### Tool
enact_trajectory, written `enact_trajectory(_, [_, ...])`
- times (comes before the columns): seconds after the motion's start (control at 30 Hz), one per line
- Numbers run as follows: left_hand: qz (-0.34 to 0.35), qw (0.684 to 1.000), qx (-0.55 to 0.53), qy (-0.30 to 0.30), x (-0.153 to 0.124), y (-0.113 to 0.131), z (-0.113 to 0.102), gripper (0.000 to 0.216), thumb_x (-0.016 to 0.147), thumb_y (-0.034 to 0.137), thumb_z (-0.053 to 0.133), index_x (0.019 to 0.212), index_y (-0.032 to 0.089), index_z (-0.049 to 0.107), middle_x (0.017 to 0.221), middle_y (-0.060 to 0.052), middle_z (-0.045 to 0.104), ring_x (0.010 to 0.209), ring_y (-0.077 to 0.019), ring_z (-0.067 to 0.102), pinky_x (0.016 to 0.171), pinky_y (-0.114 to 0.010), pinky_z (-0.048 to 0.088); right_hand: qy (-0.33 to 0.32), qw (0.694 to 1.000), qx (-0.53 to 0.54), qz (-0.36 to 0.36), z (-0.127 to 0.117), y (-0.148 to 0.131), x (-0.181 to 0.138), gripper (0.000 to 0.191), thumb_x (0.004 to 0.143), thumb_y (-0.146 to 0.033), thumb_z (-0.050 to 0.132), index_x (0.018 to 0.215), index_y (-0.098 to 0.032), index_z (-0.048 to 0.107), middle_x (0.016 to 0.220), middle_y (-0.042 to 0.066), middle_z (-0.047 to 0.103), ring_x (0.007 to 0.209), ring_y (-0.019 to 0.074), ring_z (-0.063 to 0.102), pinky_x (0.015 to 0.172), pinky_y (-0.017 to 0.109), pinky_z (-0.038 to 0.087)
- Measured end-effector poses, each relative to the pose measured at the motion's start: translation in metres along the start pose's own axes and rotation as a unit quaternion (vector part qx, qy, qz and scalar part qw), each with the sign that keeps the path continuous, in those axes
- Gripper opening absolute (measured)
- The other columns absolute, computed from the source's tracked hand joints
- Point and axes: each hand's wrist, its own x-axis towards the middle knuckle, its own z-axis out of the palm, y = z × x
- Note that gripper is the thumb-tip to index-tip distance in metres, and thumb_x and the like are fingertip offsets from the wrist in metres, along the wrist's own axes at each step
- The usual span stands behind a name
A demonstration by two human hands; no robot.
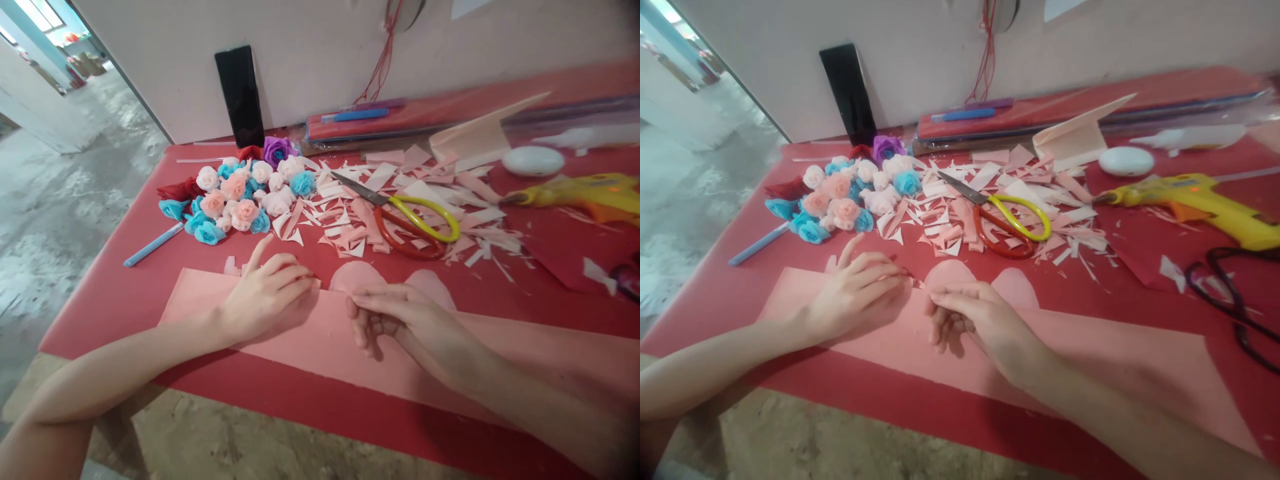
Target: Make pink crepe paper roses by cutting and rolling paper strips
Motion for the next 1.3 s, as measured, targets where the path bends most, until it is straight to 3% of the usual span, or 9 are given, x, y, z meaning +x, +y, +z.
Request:
enact_trajectory(0.3, [0.071,0.997,-0.029,-0.024,-0.01,-0.011,-0.003,0.015,0.08,0.013,0.053,0.093,0.015,0.057,0.083,0.002,0.069,0.089,-0.015,0.056,0.108,-0.047,0.018,-0.008,1.0,-0.009,-0.011,-0.001,0.001,-0.001,0.024,0.076,-0.03,0.055,0.06,-0.013,0.059,0.05,0.003,0.059,0.044,0.0106,0.053,0.04,0.018,0.039])
enact_trajectory(0.57, [0.061,0.996,-0.062,-0.025,-0.007,-0.009,-0.006,0.012,0.079,0.014,0.054,0.09,0.016,0.058,0.088,0.001,0.068,0.088,-0.0154,0.055,0.107,-0.047,0.019,-0.006,1.0,-0.011,-0.015,-0.001,0.002,-0.002,0.023,0.077,-0.029,0.054,0.061,-0.013,0.059,0.051,0.003,0.058,0.045,0.0108,0.052,0.041,0.019,0.04])
enact_trajectory(0.8, [0.055,0.982,-0.162,-0.085,-0.006,0.01,-0.012,0.019,0.078,0.038,0.056,0.083,0.021,0.061,0.084,0.003,0.067,0.084,-0.0129,0.054,0.1,-0.04,0.027,0.014,1.0,-0.002,-0.017,-0.001,0.0,0.0,0.023,0.073,-0.029,0.056,0.058,-0.013,0.058,0.049,0.003,0.057,0.043,0.0108,0.051,0.039,0.019,0.039])
enact_trajectory(0.97, [0.055,0.977,-0.181,-0.099,-0.008,0.016,-0.012,0.012,0.081,0.03,0.054,0.08,0.021,0.063,0.081,0.003,0.067,0.084,-0.0126,0.054,0.1,-0.044,0.022,0.001,1.0,-0.009,-0.024,-0.003,0.002,0.0,0.024,0.078,-0.028,0.052,0.06,-0.014,0.059,0.05,0.003,0.058,0.044,0.0111,0.052,0.04,0.019,0.039])
enact_trajectory(1.3, [0.028,0.968,-0.232,-0.091,-0.011,0.02,-0.009,0.007,0.08,0.021,0.056,0.077,0.022,0.063,0.079,0.006,0.068,0.082,-0.0123,0.054,0.094,-0.041,0.031,0.005,1.0,0.0,-0.025,-0.002,0.001,-0.001,0.023,0.076,-0.029,0.055,0.059,-0.014,0.058,0.051,0.003,0.058,0.044,0.0107,0.051,0.04,0.02,0.039])
